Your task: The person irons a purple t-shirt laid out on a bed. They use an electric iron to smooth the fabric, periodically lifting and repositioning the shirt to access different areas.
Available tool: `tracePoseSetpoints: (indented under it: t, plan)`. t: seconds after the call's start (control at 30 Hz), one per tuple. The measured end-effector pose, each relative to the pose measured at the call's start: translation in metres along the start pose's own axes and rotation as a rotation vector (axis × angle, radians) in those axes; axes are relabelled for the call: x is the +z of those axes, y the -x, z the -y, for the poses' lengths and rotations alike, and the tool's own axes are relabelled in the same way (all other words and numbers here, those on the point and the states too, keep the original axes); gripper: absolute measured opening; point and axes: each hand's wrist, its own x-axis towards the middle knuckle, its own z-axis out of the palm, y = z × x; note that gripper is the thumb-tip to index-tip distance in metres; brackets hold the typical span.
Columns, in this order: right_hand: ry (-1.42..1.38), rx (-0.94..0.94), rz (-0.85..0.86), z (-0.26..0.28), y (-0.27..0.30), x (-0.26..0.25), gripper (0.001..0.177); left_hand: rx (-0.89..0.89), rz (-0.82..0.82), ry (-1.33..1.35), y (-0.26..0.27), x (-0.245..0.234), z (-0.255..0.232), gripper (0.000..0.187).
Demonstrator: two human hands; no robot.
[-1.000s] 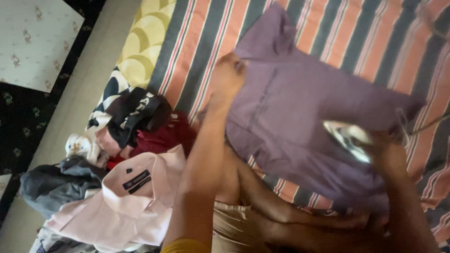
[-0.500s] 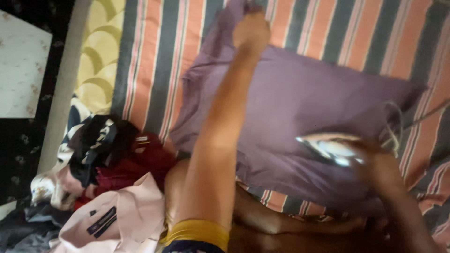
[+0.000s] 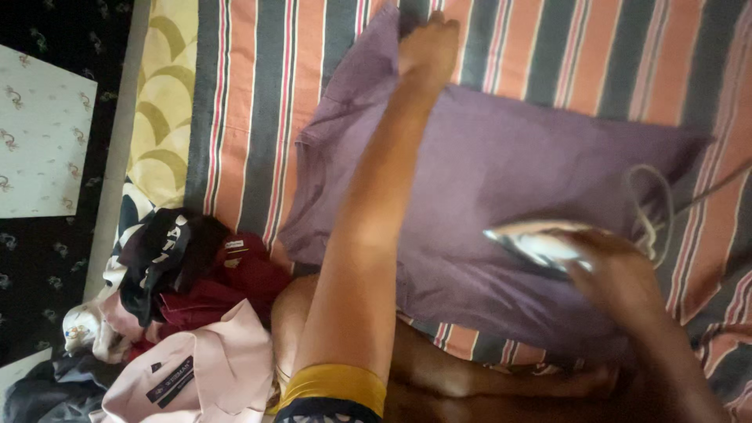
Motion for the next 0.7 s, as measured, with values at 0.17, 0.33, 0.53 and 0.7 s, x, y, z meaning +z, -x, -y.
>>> tracePoseSetpoints:
  t: [0.17, 0.33, 0.53, 0.7]
  plan:
    - [-0.014, 0.072, 0.106, 0.006, -0.005, -0.003, 0.042, 0.077, -0.530, -0.013, 0.014, 0.010, 0.028, 0.046]
    - [0.022, 0.057, 0.095, -0.005, -0.001, 0.013, 0.043, -0.272, -0.394, 0.196, 0.035, -0.015, 0.111, 0.054]
    - [0.081, 0.080, 0.136, -0.010, -0.004, 0.027, 0.049, -0.136, -0.355, 0.257, 0.024, -0.022, 0.122, 0.052]
    - [0.006, 0.151, 0.131, 0.012, -0.029, 0.019, 0.045, -0.257, -0.344, 0.302, -0.002, 0.006, 0.127, 0.025]
